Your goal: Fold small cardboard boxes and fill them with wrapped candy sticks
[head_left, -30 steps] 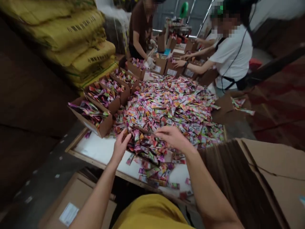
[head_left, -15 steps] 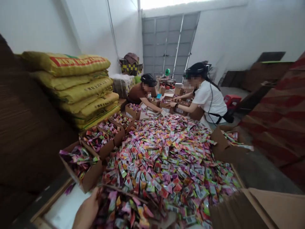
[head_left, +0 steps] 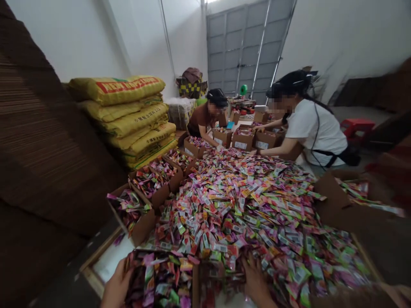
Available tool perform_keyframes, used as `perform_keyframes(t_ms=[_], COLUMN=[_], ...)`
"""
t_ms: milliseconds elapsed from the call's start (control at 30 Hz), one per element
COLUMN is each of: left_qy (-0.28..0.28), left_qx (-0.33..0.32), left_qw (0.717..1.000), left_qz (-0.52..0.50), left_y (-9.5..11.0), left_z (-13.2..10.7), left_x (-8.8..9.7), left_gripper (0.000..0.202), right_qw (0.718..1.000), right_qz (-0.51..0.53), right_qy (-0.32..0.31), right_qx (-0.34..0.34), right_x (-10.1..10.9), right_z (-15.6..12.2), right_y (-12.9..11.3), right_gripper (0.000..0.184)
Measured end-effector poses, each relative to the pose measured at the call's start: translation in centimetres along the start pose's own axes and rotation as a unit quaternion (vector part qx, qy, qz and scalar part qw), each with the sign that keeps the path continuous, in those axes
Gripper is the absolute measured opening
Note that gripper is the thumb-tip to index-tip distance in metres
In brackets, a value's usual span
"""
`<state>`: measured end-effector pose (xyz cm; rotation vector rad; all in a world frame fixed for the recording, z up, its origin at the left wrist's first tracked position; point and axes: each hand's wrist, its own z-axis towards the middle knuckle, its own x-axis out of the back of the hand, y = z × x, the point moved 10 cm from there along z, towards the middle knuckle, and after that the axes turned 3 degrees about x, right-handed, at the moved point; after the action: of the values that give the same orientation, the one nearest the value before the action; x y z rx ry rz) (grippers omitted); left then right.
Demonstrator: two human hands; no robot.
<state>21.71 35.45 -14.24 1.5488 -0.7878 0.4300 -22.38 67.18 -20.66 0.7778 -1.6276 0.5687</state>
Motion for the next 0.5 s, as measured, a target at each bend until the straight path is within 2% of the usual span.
perform_keyframes(t_ms=[67,167,233,267,333,400,467,500], left_qy=[0.003,0.002,-0.016,-0.026,-0.043,-0.050,-0.051,-0.053], left_qx=[0.008,0.027,0.014,0.009,0.002,-0.005,-0.013,-0.017], left_qw=[1.000,1.000,1.000,0.999,0.997,0.994,0.989,0.985], left_qz=[0.011,0.012,-0.018,-0.030,-0.061,-0.098,-0.142,-0.163], left_y=[0.8,2.2,3.2,3.4,3.2,3.0,3.1,3.2], left_z=[0.2,0.0,-0.2,-0.2,-0.3,-0.4,-0.6,-0.7], left_x=[0.3,0.7,0.3,0.0,-0.5,-0.7,-0.7,-0.7], left_gripper=[0.027,0.020,0.017,0.018,0.028,0.042,0.054,0.057], right_qw=[0.999,0.997,0.993,0.990,0.979,0.971,0.971,0.969], right_qz=[0.012,0.058,0.105,0.134,0.192,0.225,0.221,0.210], right_qy=[0.028,0.049,0.048,0.053,0.070,0.075,0.073,0.071], right_qx=[0.013,0.010,-0.003,-0.005,-0.008,0.006,0.058,0.105], right_x=[-0.6,-1.0,-0.1,1.1,5.0,10.8,17.7,20.9], right_z=[-2.1,-4.9,-5.7,-5.7,-5.2,-4.8,-4.9,-5.2], right_y=[-0.8,-0.9,-0.3,0.1,0.7,0.0,-3.0,-5.7], right_gripper=[0.073,0.051,0.042,0.043,0.052,0.055,0.044,0.036])
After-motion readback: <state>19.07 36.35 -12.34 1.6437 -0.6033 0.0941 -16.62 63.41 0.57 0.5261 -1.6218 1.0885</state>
